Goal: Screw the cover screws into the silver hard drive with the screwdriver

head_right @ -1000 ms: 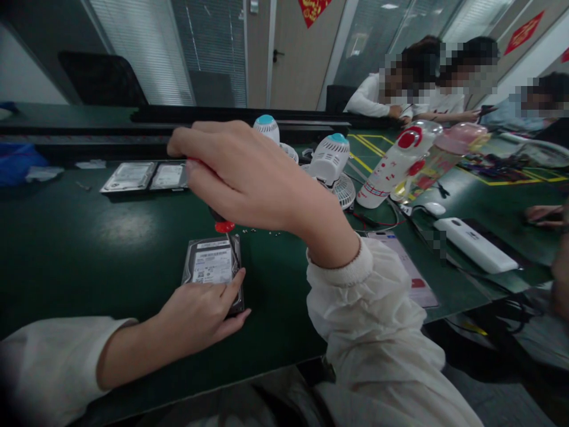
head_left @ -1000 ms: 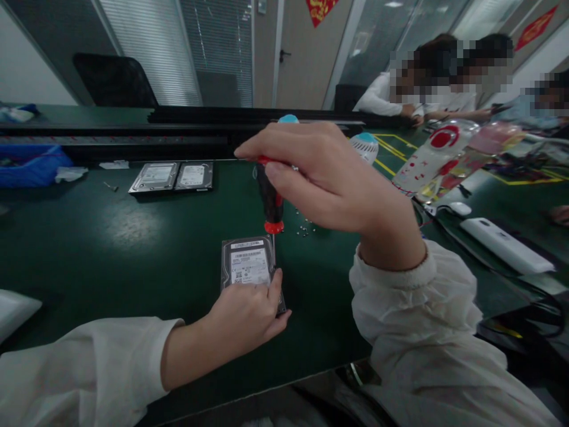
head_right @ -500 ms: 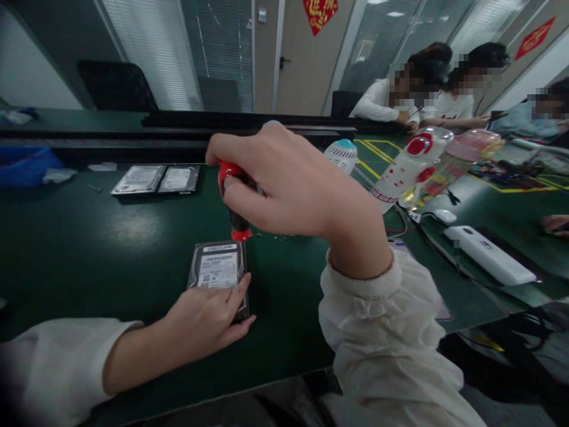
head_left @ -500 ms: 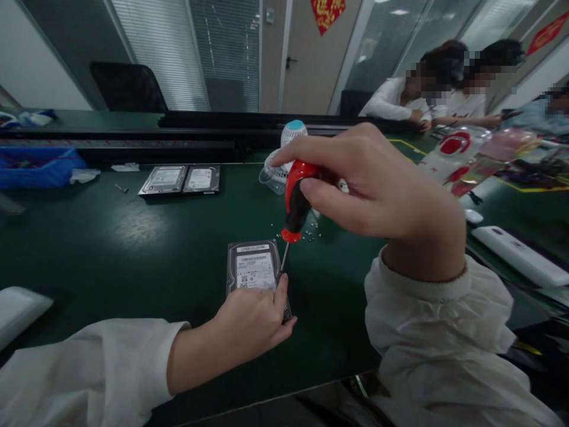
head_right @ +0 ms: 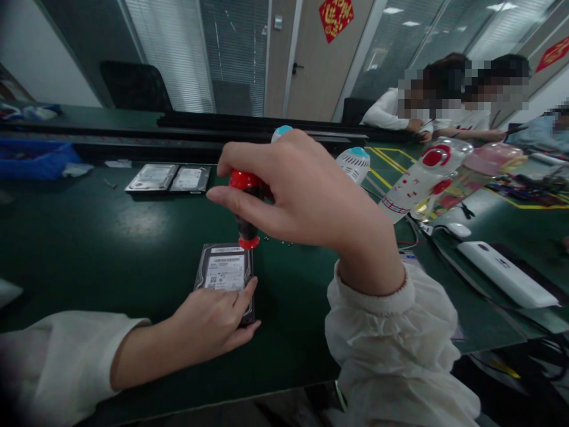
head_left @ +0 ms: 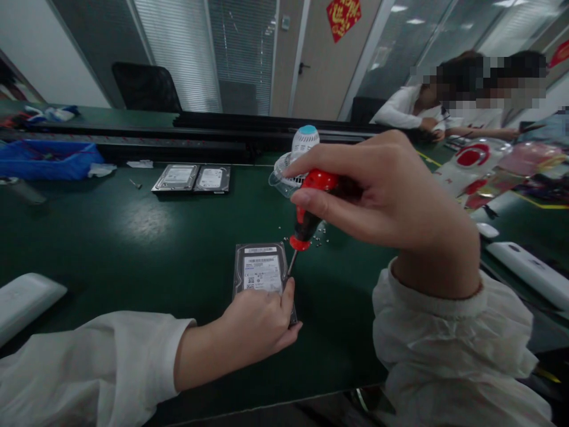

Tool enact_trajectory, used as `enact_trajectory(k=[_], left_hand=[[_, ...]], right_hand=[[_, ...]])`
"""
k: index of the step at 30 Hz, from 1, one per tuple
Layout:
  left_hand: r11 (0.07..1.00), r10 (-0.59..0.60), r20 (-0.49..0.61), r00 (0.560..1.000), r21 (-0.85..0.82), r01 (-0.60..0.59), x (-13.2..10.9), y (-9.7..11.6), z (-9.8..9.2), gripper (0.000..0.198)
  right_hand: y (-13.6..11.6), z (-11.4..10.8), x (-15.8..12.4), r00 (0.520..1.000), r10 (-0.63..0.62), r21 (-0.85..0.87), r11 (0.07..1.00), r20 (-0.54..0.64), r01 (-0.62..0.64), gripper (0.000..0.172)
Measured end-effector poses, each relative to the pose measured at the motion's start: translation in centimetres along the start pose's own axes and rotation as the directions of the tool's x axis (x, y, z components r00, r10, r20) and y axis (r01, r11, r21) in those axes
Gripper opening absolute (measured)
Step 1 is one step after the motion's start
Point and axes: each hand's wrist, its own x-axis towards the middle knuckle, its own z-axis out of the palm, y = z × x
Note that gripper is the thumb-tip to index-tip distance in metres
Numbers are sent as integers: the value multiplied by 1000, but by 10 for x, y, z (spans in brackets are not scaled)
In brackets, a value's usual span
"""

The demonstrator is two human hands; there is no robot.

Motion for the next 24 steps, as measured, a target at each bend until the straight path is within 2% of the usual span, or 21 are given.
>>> enact_trajectory(k=[3, 6, 9, 11, 17, 21, 24], left_hand=[[1000, -11, 16, 1000, -11, 11, 0, 0, 0, 67], [999, -21, 35, 999, -23, 22, 0, 0, -1, 68], [1000, -19, 23, 1000, -22, 19, 0, 0, -1, 69], [1000, -17, 15, 1000, -14, 17, 0, 0, -1, 69], [1000, -19, 20, 1000, -22, 20, -1, 0, 0, 69], [1000, -12, 12, 1000, -26, 13, -1, -1, 1, 69], [1000, -13, -1, 1000, -20, 13, -2, -1, 1, 69]], right_hand=[[2, -2, 0, 999, 20, -18, 1000, 29, -20, 41], [3, -2, 0, 998, -26, 4, 1000, 52, 26, 40], [2, -1, 0, 1000, 0, -31, 1000, 2, 0, 34], [1, -3, -1, 999, 40, -59, 997, -17, -41, 38], [-3, -10, -2, 997, 34, -13, 999, 67, -33, 36], [-3, -9, -2, 999, 42, -33, 999, 16, -42, 30], [-1, -8, -3, 1000, 19, -42, 999, -20, -20, 37]])
